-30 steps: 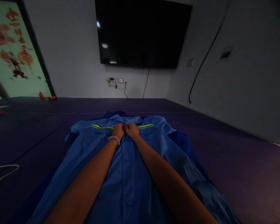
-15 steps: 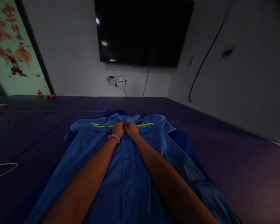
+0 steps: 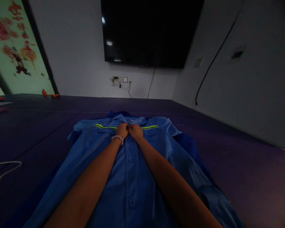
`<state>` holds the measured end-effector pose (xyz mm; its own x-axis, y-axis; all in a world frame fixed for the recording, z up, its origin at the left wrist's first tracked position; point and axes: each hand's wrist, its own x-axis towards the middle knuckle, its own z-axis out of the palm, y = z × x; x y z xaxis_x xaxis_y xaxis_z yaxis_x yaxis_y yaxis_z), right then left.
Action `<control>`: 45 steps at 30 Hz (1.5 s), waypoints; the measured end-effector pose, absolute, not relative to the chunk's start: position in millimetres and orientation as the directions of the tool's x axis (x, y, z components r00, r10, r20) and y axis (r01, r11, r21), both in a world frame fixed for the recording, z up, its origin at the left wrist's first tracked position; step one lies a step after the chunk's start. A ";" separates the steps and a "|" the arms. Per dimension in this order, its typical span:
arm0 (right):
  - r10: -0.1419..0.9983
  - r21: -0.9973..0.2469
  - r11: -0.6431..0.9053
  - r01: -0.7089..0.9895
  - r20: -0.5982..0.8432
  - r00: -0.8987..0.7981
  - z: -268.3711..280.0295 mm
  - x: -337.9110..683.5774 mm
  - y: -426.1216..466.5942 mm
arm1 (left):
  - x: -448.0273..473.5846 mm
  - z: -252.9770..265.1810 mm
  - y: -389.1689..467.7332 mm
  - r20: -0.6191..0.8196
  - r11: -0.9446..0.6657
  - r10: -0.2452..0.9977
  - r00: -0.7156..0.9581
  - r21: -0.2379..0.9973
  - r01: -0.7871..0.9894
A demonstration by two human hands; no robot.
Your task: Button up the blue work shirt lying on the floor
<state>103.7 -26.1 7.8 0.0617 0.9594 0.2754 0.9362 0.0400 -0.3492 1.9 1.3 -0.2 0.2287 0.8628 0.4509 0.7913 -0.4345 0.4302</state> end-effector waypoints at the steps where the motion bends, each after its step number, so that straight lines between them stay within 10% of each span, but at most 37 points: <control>1: 0.959 -0.348 0.041 0.936 0.276 0.060 7.7 103.8 -26.2 | 1.9 -0.4 1.9 0.455 -0.438 0.861 0.227 0.437 0.786; 45: 0.961 -0.351 0.039 0.936 0.270 0.061 8.9 103.1 -28.7 | 2.5 -2.0 -1.8 0.428 -0.371 0.886 0.178 0.426 0.825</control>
